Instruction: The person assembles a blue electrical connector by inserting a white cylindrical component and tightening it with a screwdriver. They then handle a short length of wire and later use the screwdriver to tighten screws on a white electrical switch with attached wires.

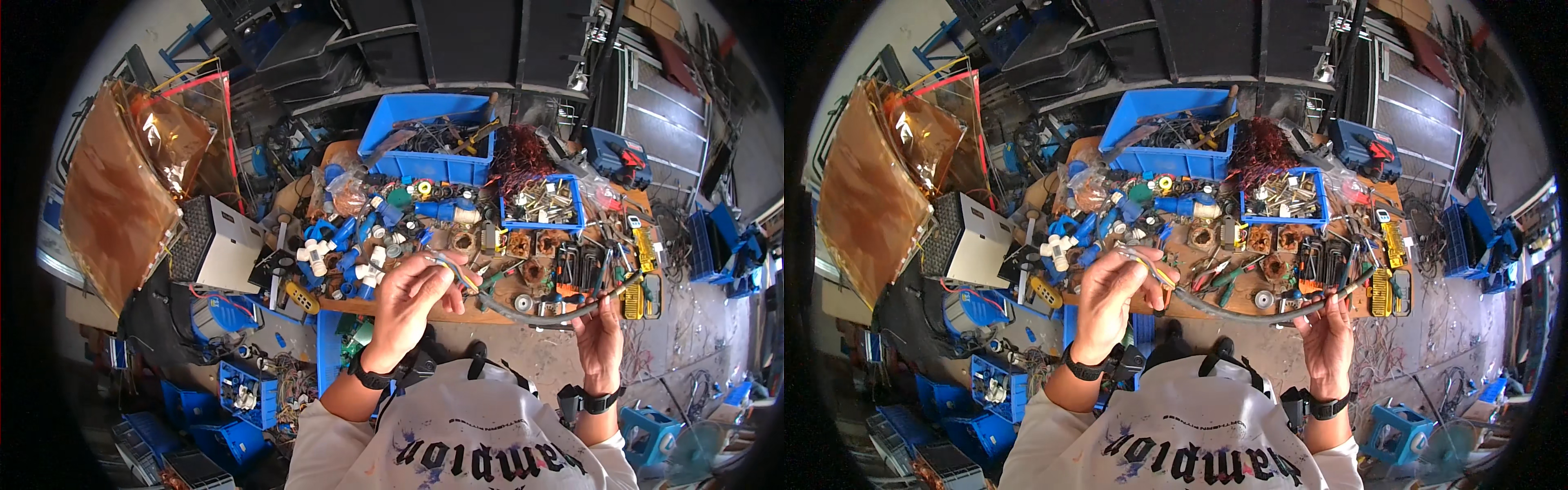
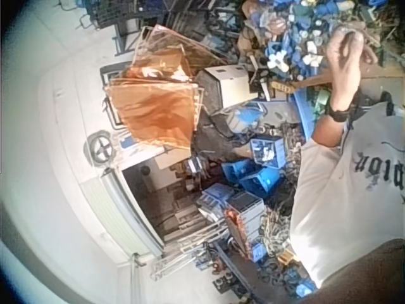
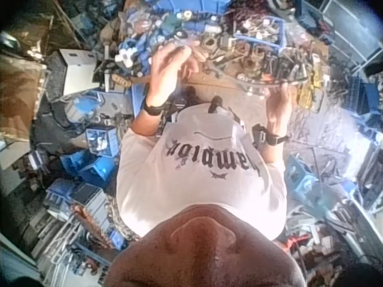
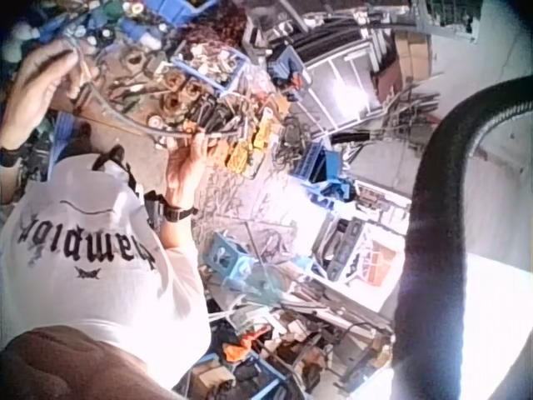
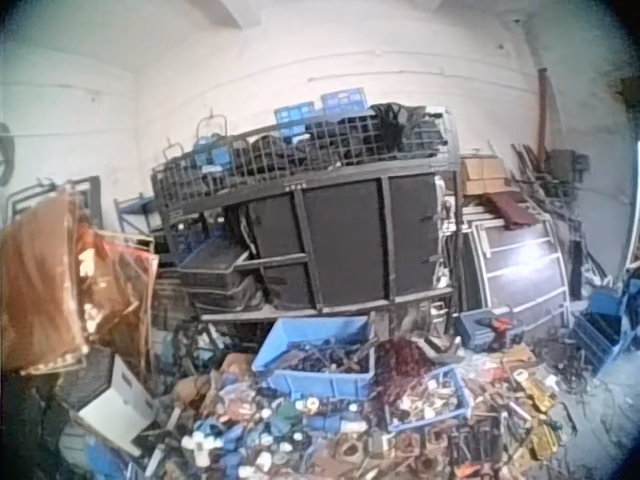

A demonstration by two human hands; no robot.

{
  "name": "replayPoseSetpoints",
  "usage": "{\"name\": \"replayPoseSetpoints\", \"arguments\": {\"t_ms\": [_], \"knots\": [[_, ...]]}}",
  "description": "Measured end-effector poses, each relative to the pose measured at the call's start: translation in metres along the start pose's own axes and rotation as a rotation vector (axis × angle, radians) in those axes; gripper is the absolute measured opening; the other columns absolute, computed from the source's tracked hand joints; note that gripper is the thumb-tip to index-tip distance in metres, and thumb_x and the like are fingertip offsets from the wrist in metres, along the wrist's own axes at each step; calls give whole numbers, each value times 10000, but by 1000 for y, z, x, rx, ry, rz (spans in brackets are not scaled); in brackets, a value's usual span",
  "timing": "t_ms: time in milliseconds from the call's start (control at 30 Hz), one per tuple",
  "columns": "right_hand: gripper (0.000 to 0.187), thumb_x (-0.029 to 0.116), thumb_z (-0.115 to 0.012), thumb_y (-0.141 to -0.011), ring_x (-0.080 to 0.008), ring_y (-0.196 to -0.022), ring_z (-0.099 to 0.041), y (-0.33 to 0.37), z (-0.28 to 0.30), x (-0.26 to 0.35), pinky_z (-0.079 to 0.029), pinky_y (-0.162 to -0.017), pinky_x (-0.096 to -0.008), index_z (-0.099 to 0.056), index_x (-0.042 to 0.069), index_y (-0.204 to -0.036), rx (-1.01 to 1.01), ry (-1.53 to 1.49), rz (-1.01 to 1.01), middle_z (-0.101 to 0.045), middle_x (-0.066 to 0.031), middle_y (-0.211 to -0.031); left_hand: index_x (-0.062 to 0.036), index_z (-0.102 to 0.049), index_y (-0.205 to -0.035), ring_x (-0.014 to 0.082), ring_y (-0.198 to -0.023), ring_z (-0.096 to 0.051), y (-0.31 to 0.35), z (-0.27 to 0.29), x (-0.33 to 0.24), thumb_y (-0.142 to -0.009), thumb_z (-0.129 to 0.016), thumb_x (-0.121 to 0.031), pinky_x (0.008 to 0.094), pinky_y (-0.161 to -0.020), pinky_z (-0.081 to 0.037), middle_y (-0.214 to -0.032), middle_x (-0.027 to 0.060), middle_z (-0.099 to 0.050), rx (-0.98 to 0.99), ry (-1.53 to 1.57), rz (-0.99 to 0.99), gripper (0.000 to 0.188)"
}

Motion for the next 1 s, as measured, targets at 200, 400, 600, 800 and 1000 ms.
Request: {"name": "replayPoseSetpoints", "arguments": {"t_ms": [200, 400, 600, 800, 1000], "knots": [[160, 176, -462, -981, -181, -883, -636, -6, -19, -22, -593, -739, -392, -566, 88, -1066, -3, -15, -5, -623, -51, -932, 32, -560, -1096, 123, -689, -610, -8, 28, -4, -873, -621, -45, 244, -631, -492, -907, 150, -667, 25, -6, -28, 244], [161, 168, -448, -984, -207, -884, -642, -8, -52, -48, -601, -723, -399, -557, 75, -1057, -33, 30, 9, -619, -64, -940, 30, -582, -1055, 101, -699, -613, -24, 75, -1, -834, -673, -15, 205, -579, -487, -899, 120, -669, -38, -69, -35, 243], [165, 170, -458, -980, -220, -911, -633, -8, -91, -73, -604, -743, -415, -549, 73, -1076, -44, 40, 13, -601, -87, -976, 14, -588, -1020, 82, -684, -619, -38, 122, -1, -833, -673, -3, 183, -535, -466, -852, 98, -678, -122, -187, -159, 206], [221, 184, -461, -979, -219, -943, -628, -9, -113, -102, -575, -816, -422, -559, 33, -1108, 2, 42, 20, -625, -99, -1008, -14, -581, -989, 82, -723, -641, -47, 167, 2, -840, -671, -18, 165, -479, -416, -840, 110, -679, -170, -189, -204, 174], [194, 167, -456, -981, -185, -912, -632, -4, -123, -127, -596, -744, -410, -543, 74, -1127, -95, 50, 47, -605, -58, -1019, -14, -580, -1004, 54, -612, -563, -58, 193, 10, -843, -663, -15, 164, -494, -416, -838, 85, -675, -74, 214, 39, 181]]}}
Point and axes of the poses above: each hand's wrist, its own y-axis away from the middle knuckle, its own z-axis out of the back of the hand, x = y × z, the point moved 4 cm from there along -y, towards the middle knuckle
